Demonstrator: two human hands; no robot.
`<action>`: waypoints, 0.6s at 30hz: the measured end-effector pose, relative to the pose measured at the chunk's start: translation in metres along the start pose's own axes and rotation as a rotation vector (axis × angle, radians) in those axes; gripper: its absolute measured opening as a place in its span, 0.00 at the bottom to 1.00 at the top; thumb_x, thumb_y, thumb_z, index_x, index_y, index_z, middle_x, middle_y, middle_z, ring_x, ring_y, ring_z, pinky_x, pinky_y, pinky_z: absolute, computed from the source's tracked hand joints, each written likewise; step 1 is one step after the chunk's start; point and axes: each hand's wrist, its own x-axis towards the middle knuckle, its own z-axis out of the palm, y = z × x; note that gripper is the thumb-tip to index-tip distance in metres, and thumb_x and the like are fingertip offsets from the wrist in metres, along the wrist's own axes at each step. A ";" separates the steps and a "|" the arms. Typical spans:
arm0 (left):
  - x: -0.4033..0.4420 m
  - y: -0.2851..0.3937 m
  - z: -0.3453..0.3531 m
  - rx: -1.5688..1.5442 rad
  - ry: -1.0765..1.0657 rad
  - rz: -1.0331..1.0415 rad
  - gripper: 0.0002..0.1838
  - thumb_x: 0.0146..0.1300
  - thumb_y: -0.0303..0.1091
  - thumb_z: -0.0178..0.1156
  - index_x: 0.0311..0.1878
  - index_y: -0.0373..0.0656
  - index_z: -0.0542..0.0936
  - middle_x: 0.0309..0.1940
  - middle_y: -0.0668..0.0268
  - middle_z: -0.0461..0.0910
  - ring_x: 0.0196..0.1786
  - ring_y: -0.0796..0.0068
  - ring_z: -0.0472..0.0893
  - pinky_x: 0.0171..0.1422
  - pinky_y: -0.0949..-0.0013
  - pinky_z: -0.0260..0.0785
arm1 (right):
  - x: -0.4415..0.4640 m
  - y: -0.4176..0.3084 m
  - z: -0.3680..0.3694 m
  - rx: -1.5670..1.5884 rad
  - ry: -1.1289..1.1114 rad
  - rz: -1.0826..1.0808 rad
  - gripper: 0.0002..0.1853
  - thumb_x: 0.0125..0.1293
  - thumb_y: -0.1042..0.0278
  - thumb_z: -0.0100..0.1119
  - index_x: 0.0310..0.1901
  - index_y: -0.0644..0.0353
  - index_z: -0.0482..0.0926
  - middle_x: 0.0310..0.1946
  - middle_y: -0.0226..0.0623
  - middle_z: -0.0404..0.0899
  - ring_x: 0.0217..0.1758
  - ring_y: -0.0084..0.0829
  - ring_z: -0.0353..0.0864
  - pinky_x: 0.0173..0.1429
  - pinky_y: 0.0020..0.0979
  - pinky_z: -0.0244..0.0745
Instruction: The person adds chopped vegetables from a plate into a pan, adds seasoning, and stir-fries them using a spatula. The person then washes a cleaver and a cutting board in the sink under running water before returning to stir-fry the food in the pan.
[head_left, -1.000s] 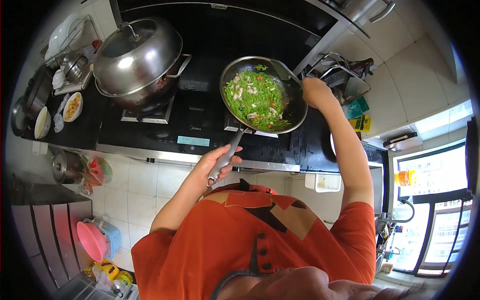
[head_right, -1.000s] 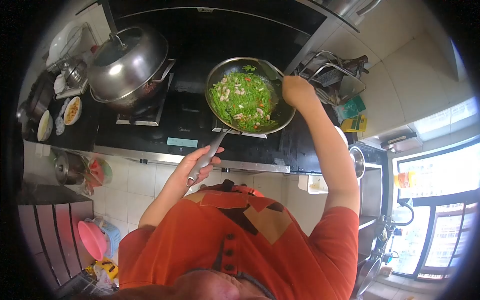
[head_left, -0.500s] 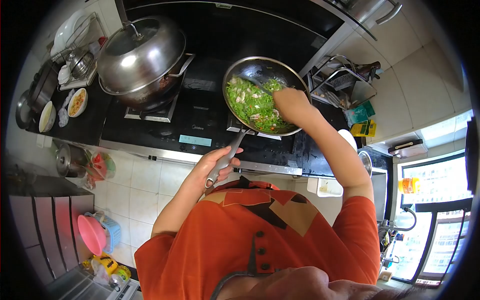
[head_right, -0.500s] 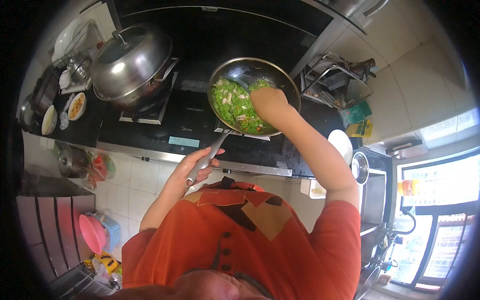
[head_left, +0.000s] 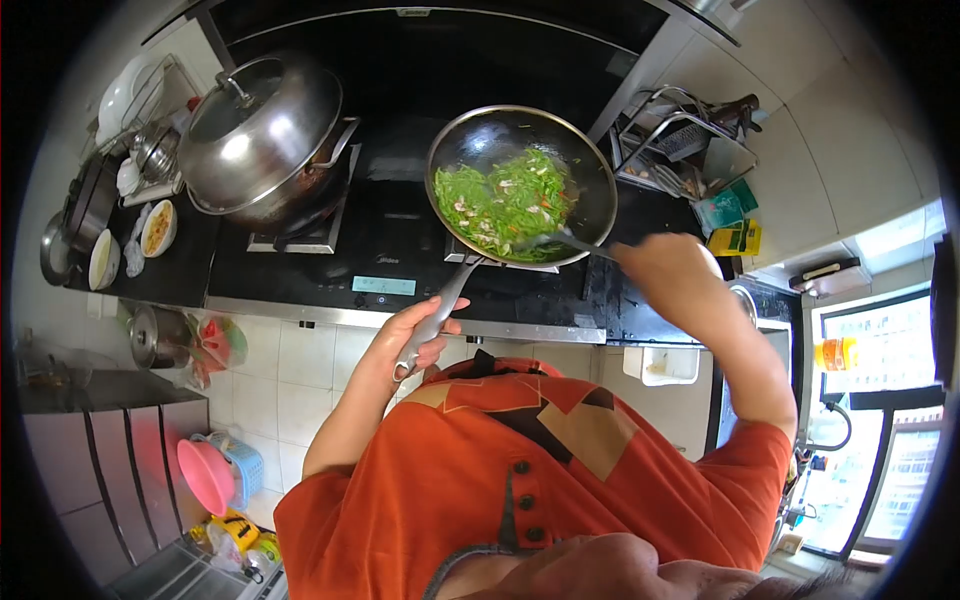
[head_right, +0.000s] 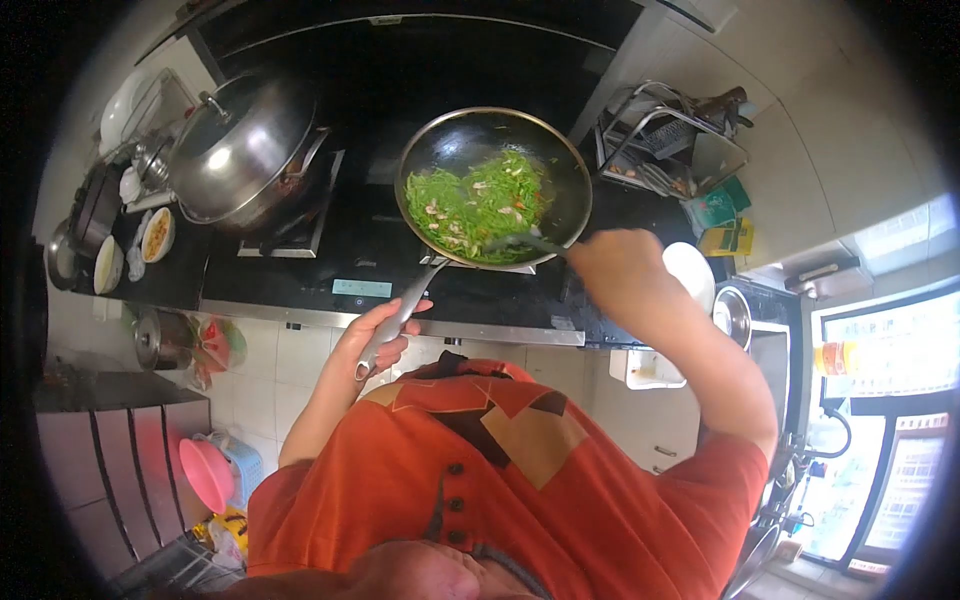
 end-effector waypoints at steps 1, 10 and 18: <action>-0.001 0.000 0.003 -0.006 0.019 -0.002 0.24 0.71 0.45 0.50 0.62 0.37 0.70 0.33 0.64 0.80 0.16 0.85 0.65 0.13 0.80 0.55 | 0.016 -0.003 0.019 -0.025 0.042 0.018 0.11 0.55 0.75 0.57 0.41 0.56 0.80 0.20 0.42 0.78 0.28 0.42 0.82 0.31 0.39 0.76; -0.004 -0.001 0.009 -0.040 0.024 0.036 0.23 0.72 0.43 0.50 0.62 0.36 0.69 0.32 0.62 0.80 0.15 0.84 0.67 0.11 0.79 0.58 | 0.022 0.014 -0.036 0.053 -0.056 0.075 0.07 0.57 0.73 0.57 0.37 0.57 0.81 0.28 0.46 0.81 0.36 0.47 0.83 0.40 0.44 0.77; -0.002 -0.003 0.001 -0.067 -0.007 0.018 0.23 0.71 0.43 0.50 0.61 0.37 0.69 0.32 0.62 0.81 0.15 0.85 0.67 0.12 0.80 0.57 | 0.101 -0.003 -0.006 -0.063 -0.034 0.012 0.08 0.57 0.74 0.54 0.34 0.63 0.82 0.31 0.49 0.82 0.39 0.48 0.83 0.41 0.44 0.79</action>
